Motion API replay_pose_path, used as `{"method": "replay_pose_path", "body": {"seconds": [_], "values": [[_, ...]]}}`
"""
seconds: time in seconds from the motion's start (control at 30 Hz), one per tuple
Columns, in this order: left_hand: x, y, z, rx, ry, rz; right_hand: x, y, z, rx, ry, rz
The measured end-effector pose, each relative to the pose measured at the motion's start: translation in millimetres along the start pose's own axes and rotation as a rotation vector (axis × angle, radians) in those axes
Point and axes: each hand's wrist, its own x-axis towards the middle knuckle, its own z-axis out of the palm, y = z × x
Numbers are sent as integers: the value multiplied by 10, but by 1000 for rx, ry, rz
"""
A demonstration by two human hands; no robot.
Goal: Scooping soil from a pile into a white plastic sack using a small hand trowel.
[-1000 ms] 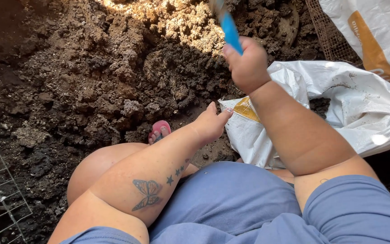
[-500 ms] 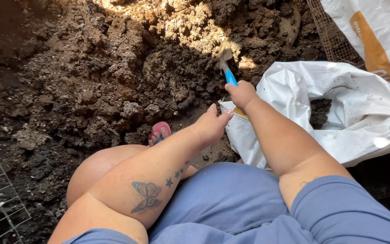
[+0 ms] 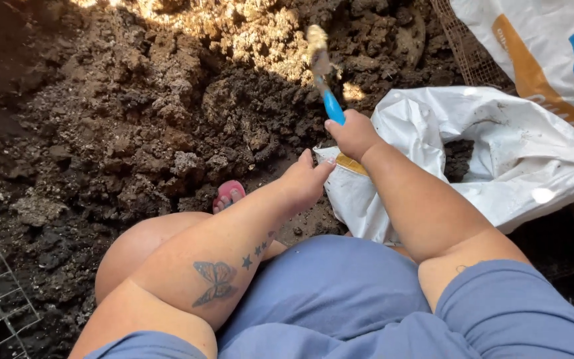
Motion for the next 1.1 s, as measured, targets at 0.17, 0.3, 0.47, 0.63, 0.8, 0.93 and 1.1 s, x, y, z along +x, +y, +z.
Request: {"method": "replay_pose_path", "body": {"seconds": [0.17,0.3,0.47,0.63,0.8,0.93,1.1], "values": [[-17,-6,-8,-18,-21,11,-100,-101,147,-62,-54,-19],[-456,275,-64,-24,-7,15,-75,-52,350,-89,-100,-41],[-215,108,-32,-6,-12,60,-183,-114,382,-182,-153,-34],[-141,16,11,-83,-13,45,-283,-61,397,-339,-261,-2],[-296,132,40,-29,-32,22,-177,157,521,-441,-283,16],[-269,122,17,-62,-36,51,-43,351,633,-507,-295,25],[-93,6,42,-11,-44,47,-183,193,526,-551,-336,65]]}}
